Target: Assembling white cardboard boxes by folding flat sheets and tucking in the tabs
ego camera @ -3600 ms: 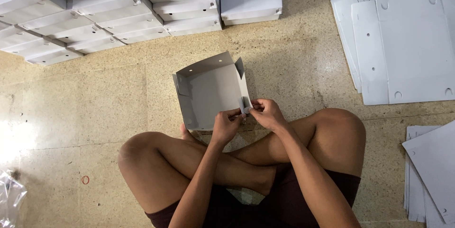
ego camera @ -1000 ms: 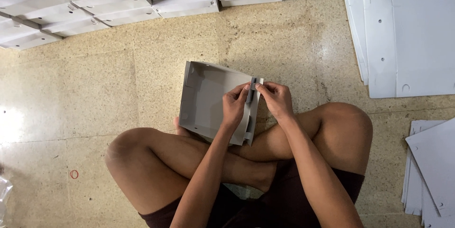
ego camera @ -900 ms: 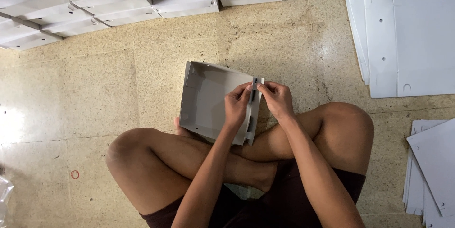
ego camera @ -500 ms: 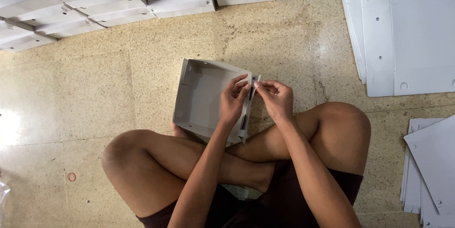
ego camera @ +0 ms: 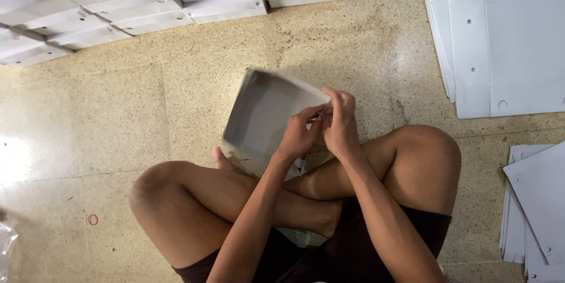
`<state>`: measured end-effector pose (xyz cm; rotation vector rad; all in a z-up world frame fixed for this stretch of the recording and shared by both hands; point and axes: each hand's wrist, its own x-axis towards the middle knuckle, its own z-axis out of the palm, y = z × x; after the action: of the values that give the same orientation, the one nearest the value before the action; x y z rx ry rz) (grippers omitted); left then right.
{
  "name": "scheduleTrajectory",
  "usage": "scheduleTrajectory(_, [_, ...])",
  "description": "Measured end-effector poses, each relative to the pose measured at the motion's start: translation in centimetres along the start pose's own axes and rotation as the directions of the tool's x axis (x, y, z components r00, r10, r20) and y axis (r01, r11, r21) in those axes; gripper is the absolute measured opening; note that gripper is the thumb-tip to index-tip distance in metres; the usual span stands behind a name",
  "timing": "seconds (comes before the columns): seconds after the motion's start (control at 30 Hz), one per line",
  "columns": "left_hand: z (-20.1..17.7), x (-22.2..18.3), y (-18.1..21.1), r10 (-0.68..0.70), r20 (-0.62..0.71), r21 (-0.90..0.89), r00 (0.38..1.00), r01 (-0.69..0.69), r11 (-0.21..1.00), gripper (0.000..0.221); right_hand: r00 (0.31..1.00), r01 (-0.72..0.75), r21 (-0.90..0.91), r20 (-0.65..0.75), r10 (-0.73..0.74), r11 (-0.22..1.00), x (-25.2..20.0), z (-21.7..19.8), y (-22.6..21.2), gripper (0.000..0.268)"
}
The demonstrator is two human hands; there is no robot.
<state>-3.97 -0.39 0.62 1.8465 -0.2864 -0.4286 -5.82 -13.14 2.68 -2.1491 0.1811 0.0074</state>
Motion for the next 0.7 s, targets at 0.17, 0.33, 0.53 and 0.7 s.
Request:
scheduleTrajectory(0.17, [-2.7,-2.0,2.6,-0.002,0.048,0.322,0.999,-0.014,0.947,0.035,0.997,0.069,-0.267,0.046,-0.059,0.961,-0.9,-0.1,2.8,0.019])
scheduleTrajectory(0.33, [-7.9,-5.3,1.0,-0.177,0.062,0.862,0.982,0.037,0.505,0.066,0.996,0.071,-0.378,0.074,-0.046,0.923,-1.8,-0.1,2.8,0.013])
scheduleTrajectory(0.53, [-10.2,-6.2,-3.3,0.297,0.062,0.854,0.953,-0.204,0.478,0.023,0.992,0.039,-0.398,0.129,0.013,0.916,-2.0,0.4,2.7,0.007])
scheduleTrajectory(0.7, [-9.6,-5.4,-3.9,0.284,-0.008,0.847,0.959,-0.144,0.512,0.025,0.985,-0.029,-0.335,0.148,0.083,0.942,-2.4,0.2,1.9,0.021])
